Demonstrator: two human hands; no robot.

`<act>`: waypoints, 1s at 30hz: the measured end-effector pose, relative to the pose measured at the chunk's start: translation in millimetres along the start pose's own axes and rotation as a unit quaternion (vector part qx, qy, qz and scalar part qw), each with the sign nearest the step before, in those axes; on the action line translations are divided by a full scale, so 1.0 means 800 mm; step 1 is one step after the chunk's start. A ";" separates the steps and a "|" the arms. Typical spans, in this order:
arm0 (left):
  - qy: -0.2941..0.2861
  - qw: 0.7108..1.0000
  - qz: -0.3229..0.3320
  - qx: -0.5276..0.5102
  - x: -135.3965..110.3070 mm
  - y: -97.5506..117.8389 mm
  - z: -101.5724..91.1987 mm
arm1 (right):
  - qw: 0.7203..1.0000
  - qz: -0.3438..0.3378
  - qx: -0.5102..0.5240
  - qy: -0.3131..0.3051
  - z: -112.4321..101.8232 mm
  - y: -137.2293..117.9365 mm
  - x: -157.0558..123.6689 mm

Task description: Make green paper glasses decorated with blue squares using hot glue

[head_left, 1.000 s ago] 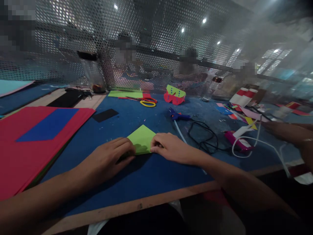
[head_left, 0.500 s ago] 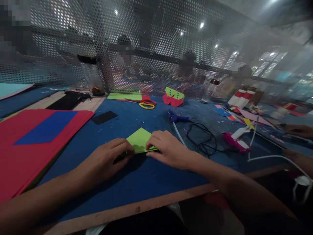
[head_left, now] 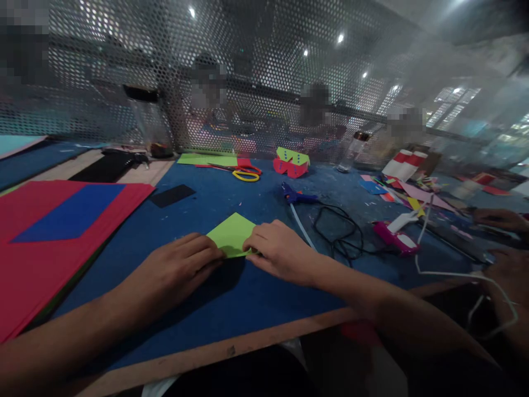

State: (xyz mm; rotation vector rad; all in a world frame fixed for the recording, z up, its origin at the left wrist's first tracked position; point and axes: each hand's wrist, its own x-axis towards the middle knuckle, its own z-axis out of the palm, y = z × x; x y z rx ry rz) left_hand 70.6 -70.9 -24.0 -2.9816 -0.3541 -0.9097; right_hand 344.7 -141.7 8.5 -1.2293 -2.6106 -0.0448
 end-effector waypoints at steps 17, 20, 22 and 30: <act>-0.012 1.000 -0.001 0.017 0.003 0.005 -0.005 | 0.998 -0.014 -0.061 -0.009 0.002 0.000 0.000; -0.011 1.000 0.005 0.017 -0.001 0.000 -0.003 | 0.999 0.005 -0.027 -0.022 0.000 0.002 -0.001; -0.016 1.000 0.002 0.009 -0.005 -0.003 -0.002 | 0.999 0.019 0.000 -0.039 -0.004 0.001 0.000; -0.035 0.999 -0.021 -0.035 -0.001 -0.005 -0.010 | 0.990 0.059 0.102 -0.077 -0.020 0.003 0.002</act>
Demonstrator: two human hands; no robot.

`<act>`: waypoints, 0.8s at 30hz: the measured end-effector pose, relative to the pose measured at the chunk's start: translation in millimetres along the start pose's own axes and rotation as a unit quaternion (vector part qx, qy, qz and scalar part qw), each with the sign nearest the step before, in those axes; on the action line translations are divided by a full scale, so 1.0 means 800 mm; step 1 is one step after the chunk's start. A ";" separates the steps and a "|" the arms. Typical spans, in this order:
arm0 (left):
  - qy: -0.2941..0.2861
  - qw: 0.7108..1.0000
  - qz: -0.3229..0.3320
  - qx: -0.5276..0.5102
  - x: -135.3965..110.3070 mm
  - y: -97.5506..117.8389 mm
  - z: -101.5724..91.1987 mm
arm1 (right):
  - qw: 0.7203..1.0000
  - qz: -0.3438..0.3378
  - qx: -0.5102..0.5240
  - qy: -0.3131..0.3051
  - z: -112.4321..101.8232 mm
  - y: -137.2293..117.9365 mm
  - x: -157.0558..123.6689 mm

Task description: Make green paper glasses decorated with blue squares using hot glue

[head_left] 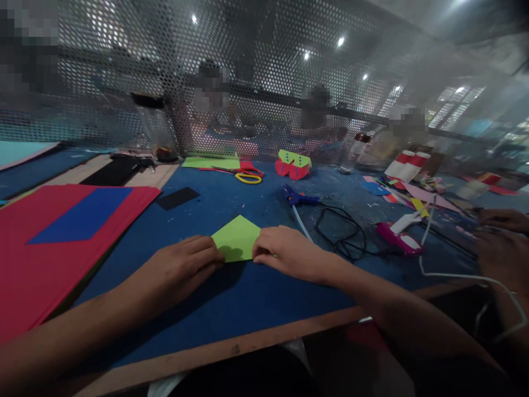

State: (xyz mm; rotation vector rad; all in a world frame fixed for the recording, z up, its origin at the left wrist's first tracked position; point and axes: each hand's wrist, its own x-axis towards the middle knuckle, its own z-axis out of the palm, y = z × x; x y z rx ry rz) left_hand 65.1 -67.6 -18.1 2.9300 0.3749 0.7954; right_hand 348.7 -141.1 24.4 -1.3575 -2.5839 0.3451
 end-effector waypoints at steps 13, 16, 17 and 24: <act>-0.055 0.996 -0.066 -0.036 -0.006 -0.007 -0.016 | 0.995 0.052 0.070 -0.044 -0.020 0.000 -0.003; -0.063 0.994 -0.082 -0.038 -0.005 -0.008 -0.018 | 0.993 0.070 0.079 -0.048 -0.023 0.000 -0.004; -0.064 0.993 -0.089 -0.040 -0.006 -0.009 -0.018 | 0.993 0.078 0.077 -0.049 -0.024 0.000 -0.004; -0.087 0.983 -0.143 -0.073 -0.012 -0.027 -0.018 | 0.990 0.104 0.076 -0.061 -0.027 0.005 -0.002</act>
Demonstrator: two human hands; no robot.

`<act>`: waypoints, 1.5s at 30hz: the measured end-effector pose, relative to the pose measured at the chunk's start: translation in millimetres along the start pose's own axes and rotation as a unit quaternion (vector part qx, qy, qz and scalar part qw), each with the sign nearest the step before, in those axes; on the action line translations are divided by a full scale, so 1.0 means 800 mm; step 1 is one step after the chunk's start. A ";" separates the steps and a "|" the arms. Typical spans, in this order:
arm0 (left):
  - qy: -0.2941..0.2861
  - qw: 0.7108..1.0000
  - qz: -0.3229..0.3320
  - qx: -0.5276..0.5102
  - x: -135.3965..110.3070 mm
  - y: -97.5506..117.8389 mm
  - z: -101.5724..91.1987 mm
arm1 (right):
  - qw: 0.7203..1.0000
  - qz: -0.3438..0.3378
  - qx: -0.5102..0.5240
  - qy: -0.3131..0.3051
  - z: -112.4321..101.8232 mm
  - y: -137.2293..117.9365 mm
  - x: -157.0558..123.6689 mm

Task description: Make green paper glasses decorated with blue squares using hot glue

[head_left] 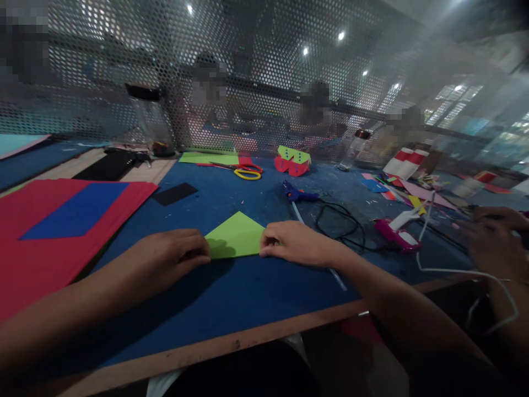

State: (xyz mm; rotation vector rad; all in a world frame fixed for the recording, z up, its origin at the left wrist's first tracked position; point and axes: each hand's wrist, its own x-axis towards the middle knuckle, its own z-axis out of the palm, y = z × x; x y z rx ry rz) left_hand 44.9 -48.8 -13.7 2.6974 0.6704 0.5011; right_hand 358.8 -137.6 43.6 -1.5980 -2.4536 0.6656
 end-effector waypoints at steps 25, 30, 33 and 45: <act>-0.097 0.987 -0.117 -0.060 0.004 -0.034 -0.035 | 0.999 0.018 0.007 -0.028 -0.015 0.023 -0.003; -0.123 0.980 -0.143 -0.058 0.005 -0.033 -0.039 | 0.999 0.028 0.004 -0.038 -0.020 0.026 -0.005; -0.151 0.970 -0.188 -0.046 0.008 -0.027 -0.044 | 0.998 0.034 0.011 -0.050 -0.023 0.031 -0.005; -0.162 0.963 -0.211 -0.053 0.012 -0.015 -0.050 | 0.997 0.057 -0.009 -0.055 -0.026 0.029 -0.006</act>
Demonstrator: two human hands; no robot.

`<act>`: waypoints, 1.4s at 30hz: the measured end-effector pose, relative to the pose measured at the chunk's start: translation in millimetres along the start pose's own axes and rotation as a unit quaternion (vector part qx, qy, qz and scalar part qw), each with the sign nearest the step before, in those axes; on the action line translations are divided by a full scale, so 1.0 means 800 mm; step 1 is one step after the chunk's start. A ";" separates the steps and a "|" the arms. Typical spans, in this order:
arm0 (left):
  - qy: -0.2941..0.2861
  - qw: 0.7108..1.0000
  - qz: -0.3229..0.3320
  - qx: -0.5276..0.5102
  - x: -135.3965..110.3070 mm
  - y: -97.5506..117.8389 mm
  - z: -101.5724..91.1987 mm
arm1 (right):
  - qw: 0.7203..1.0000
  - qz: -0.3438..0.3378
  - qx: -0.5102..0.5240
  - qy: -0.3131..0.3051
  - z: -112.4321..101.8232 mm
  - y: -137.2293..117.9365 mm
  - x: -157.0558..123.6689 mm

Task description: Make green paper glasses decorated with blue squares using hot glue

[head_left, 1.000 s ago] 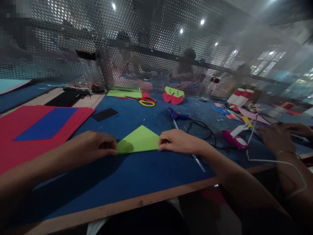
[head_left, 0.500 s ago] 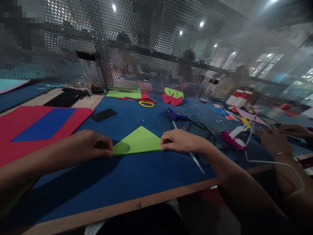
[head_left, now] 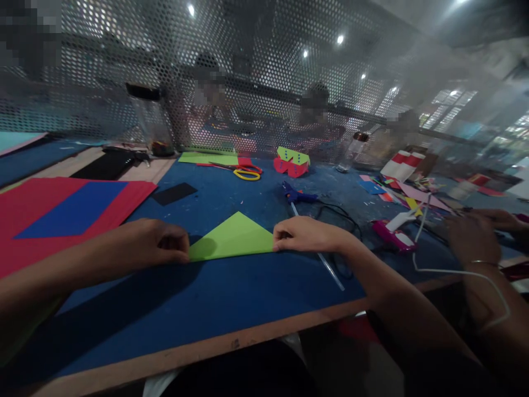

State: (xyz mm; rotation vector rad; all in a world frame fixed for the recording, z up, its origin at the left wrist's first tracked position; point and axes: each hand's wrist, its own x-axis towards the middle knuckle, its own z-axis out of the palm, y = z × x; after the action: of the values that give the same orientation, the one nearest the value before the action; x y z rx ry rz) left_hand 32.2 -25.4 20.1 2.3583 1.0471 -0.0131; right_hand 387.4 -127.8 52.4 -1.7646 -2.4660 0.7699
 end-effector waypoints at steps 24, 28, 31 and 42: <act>-0.012 1.000 -0.014 -0.017 0.006 -0.004 -0.005 | 0.999 0.028 -0.016 -0.017 -0.006 -0.003 -0.004; -0.010 1.000 -0.002 -0.027 0.010 -0.015 -0.003 | 0.999 0.037 -0.011 -0.018 -0.007 -0.005 -0.006; -0.008 1.000 0.000 -0.026 0.010 -0.018 -0.002 | 0.999 0.039 -0.011 -0.017 -0.006 -0.005 -0.006; -0.003 1.000 0.000 -0.011 -0.001 -0.003 -0.008 | 0.999 0.025 -0.021 -0.023 -0.003 0.002 -0.003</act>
State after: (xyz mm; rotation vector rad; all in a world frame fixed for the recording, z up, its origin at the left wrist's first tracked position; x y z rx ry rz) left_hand 28.4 -21.4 24.1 2.3383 1.0384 -0.0095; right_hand 390.4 -128.8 54.6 -1.8496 -2.4931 0.7763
